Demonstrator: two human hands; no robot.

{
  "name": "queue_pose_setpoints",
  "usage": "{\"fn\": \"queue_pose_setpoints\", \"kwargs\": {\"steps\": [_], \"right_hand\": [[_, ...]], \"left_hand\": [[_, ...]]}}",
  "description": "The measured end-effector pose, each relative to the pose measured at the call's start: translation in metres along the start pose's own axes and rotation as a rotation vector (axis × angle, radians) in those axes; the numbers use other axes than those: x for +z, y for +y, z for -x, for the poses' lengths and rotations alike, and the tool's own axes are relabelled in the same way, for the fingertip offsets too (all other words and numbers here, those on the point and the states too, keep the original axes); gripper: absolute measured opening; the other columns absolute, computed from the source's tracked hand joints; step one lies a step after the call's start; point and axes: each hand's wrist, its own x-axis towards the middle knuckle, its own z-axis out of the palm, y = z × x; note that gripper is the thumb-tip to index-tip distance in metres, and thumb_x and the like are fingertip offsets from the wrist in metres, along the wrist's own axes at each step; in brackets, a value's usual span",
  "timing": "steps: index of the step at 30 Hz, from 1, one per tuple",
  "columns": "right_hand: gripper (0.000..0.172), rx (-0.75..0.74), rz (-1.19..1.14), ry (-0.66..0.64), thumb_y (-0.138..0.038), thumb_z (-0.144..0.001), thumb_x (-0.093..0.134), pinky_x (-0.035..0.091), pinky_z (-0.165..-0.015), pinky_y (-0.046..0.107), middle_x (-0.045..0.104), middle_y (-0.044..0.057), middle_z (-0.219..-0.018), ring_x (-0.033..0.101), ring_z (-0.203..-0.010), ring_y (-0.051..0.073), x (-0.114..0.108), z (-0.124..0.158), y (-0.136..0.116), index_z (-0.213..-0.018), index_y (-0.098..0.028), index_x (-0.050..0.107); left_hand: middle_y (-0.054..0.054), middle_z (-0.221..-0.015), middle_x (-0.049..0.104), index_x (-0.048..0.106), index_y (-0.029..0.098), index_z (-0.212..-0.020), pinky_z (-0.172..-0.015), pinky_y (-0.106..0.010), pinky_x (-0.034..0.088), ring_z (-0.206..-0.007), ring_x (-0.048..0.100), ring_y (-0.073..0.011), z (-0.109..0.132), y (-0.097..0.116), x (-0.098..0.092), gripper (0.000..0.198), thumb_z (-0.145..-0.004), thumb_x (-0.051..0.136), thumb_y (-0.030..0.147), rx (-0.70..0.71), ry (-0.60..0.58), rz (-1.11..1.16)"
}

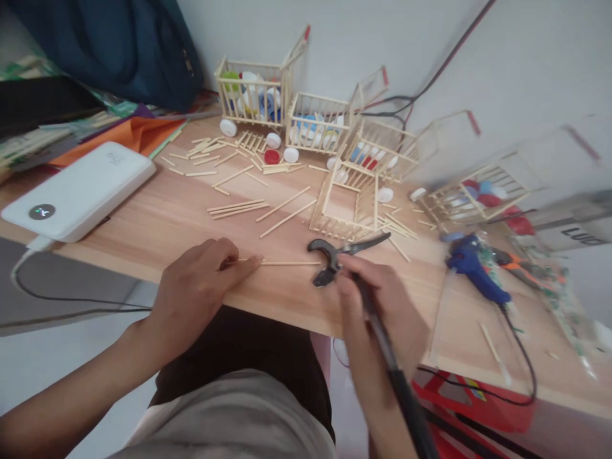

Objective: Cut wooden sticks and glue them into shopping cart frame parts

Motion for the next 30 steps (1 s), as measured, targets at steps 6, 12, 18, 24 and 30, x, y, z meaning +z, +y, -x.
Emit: {"fn": "queue_pose_setpoints", "kwargs": {"steps": [6, 12, 18, 24, 30], "right_hand": [[0.028, -0.246, 0.436, -0.166, -0.033, -0.091, 0.049, 0.046, -0.068, 0.032, 0.065, 0.010, -0.101, 0.064, -0.082, 0.023, -0.060, -0.064, 0.092, -0.111, -0.025, 0.067], [0.036, -0.445, 0.509, -0.366, -0.026, -0.091, 0.039, 0.043, -0.080, 0.033, 0.065, 0.009, -0.097, 0.061, -0.097, 0.023, -0.056, -0.118, 0.156, -0.109, -0.022, 0.070], [0.036, -0.451, 0.461, -0.507, -0.023, -0.087, 0.042, 0.044, -0.080, 0.035, 0.066, 0.011, -0.096, 0.060, -0.093, 0.024, -0.035, -0.139, 0.183, -0.107, -0.018, 0.071], [0.037, -0.425, 0.466, -0.419, -0.024, -0.091, 0.039, 0.042, -0.089, 0.041, 0.065, 0.014, -0.111, 0.058, -0.103, 0.028, -0.039, -0.132, 0.178, -0.114, -0.018, 0.066], [0.024, -0.344, 0.291, -0.461, -0.041, -0.090, 0.051, 0.048, -0.072, 0.033, 0.067, 0.007, -0.091, 0.064, -0.082, 0.022, -0.056, -0.066, 0.114, -0.091, -0.021, 0.064]], "left_hand": [[-0.004, -0.082, 0.054, 0.067, 0.023, -0.103, -0.064, -0.026, 0.040, -0.073, 0.049, -0.0162, -0.001, 0.000, -0.002, 0.031, -0.095, 0.039, 0.014, 0.000, 0.005, 0.011], [-0.004, -0.085, 0.055, 0.067, 0.023, -0.105, -0.066, -0.026, 0.040, -0.074, 0.050, -0.0164, 0.001, -0.001, 0.001, 0.032, -0.093, 0.039, 0.011, 0.007, -0.005, -0.006], [-0.004, -0.086, 0.056, 0.067, 0.023, -0.104, -0.066, -0.026, 0.039, -0.075, 0.051, -0.0170, 0.001, 0.000, 0.001, 0.034, -0.095, 0.035, 0.013, 0.008, -0.014, -0.018], [-0.004, -0.086, 0.056, 0.067, 0.024, -0.105, -0.065, -0.026, 0.039, -0.075, 0.051, -0.0166, 0.001, -0.001, 0.001, 0.034, -0.094, 0.037, 0.012, 0.005, -0.024, -0.035], [-0.003, -0.084, 0.055, 0.067, 0.023, -0.100, -0.066, -0.026, 0.040, -0.074, 0.050, -0.0161, 0.001, 0.000, 0.001, 0.032, -0.095, 0.037, 0.013, -0.007, -0.014, -0.025]]}}
